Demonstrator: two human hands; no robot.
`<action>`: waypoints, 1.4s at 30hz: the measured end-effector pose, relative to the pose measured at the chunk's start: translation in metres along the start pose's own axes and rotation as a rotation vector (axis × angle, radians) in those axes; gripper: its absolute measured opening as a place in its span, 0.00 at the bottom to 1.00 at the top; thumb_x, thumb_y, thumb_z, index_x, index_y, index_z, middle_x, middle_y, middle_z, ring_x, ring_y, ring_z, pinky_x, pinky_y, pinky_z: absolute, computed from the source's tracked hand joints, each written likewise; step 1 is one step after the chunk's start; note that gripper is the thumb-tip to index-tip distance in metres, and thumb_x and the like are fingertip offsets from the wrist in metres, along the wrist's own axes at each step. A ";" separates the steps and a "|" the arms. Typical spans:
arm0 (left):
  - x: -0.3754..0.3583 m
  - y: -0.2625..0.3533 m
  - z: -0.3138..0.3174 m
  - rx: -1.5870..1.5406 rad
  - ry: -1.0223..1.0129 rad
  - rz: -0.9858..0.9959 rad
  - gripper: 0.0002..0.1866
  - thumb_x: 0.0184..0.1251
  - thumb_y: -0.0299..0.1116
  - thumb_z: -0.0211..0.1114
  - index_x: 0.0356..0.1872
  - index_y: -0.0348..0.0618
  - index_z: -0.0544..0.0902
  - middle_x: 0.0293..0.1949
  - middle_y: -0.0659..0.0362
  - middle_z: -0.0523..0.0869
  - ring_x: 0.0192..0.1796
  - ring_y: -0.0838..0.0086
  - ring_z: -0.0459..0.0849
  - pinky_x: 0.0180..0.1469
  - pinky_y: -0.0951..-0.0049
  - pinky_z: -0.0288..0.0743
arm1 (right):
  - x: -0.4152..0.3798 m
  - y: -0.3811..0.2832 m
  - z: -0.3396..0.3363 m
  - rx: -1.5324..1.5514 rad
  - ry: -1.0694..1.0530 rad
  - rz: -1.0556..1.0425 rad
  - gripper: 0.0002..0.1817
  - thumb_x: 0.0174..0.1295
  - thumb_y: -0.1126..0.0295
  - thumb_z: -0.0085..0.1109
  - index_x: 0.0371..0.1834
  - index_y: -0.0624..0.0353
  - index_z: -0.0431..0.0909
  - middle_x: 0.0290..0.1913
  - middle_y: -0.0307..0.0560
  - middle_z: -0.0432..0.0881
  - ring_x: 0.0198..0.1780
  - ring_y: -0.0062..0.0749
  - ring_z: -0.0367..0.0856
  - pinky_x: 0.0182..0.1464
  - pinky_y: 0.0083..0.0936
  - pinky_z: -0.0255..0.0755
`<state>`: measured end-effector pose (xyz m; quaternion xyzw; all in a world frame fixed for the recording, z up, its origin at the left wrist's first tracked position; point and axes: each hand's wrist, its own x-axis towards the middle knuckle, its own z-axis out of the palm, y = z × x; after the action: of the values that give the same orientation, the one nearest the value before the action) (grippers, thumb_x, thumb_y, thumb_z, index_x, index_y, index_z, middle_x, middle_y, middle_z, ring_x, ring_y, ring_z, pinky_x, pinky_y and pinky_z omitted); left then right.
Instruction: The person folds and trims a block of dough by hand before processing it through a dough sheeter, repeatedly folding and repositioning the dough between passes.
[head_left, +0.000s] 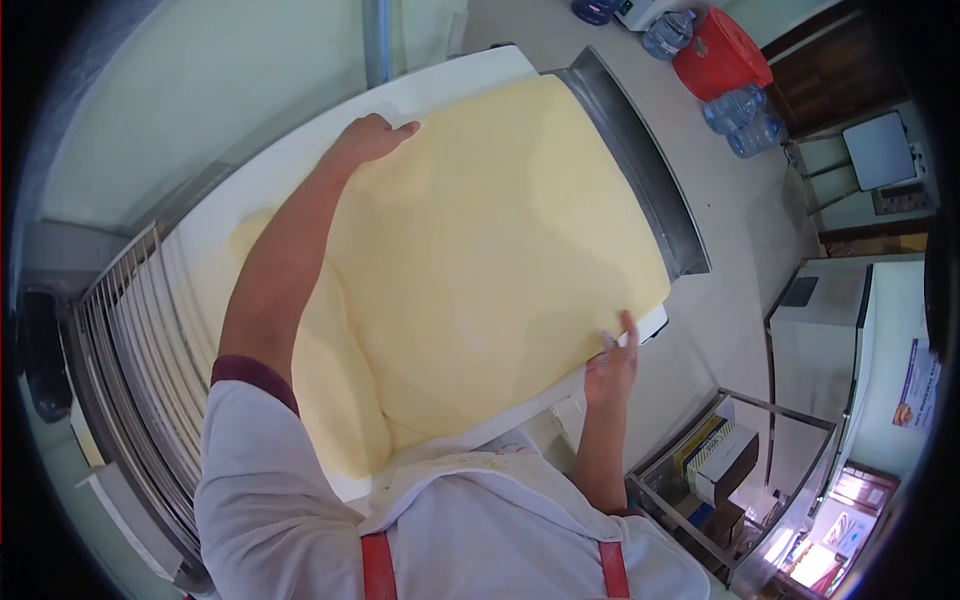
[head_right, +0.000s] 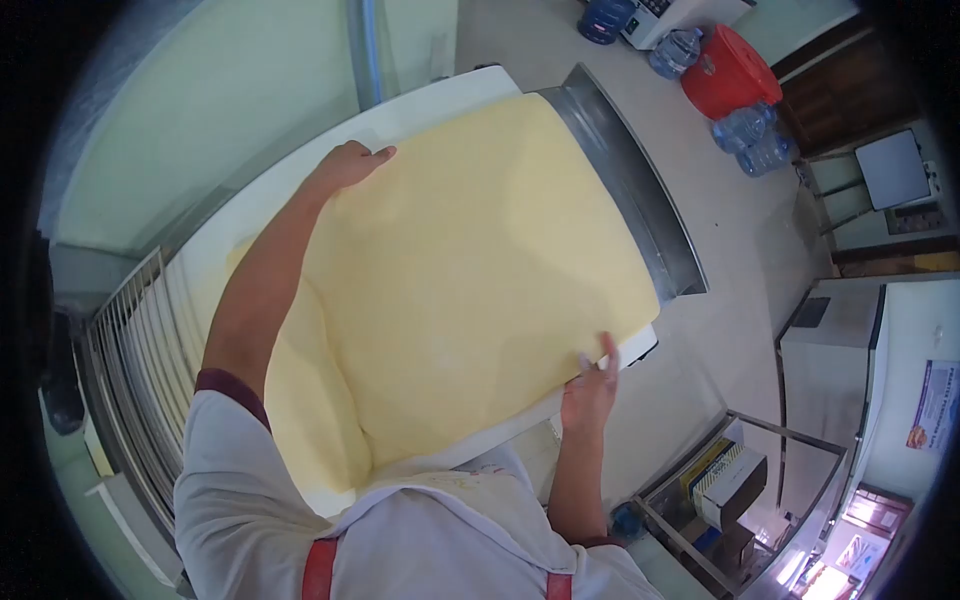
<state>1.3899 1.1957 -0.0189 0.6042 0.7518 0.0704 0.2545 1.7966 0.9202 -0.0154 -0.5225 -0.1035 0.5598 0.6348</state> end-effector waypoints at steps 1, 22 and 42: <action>0.012 0.005 0.003 0.034 -0.036 -0.003 0.29 0.60 0.57 0.66 0.41 0.35 0.84 0.42 0.49 0.87 0.47 0.56 0.85 0.49 0.62 0.75 | 0.001 0.000 0.002 -0.039 -0.009 0.023 0.31 0.60 0.85 0.52 0.68 0.61 0.59 0.63 0.54 0.69 0.61 0.40 0.75 0.61 0.37 0.74; 0.087 0.084 0.016 -0.608 -0.710 0.103 0.26 0.64 0.47 0.68 0.56 0.38 0.80 0.47 0.62 0.85 0.46 0.78 0.83 0.50 0.73 0.77 | 0.033 -0.022 -0.014 -0.185 0.143 -0.028 0.26 0.58 0.89 0.52 0.62 0.64 0.67 0.56 0.52 0.75 0.53 0.35 0.79 0.54 0.28 0.78; -0.177 -0.167 -0.016 -0.406 0.714 0.212 0.15 0.67 0.33 0.64 0.52 0.39 0.81 0.50 0.51 0.86 0.54 0.65 0.84 0.58 0.68 0.75 | -0.041 -0.016 0.046 -1.202 -0.745 0.260 0.11 0.64 0.79 0.53 0.47 0.67 0.81 0.34 0.49 0.85 0.32 0.26 0.84 0.36 0.21 0.77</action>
<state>1.2610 0.9886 -0.0214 0.5534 0.6974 0.4476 0.0835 1.7584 0.9147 0.0353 -0.5640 -0.5406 0.6180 0.0882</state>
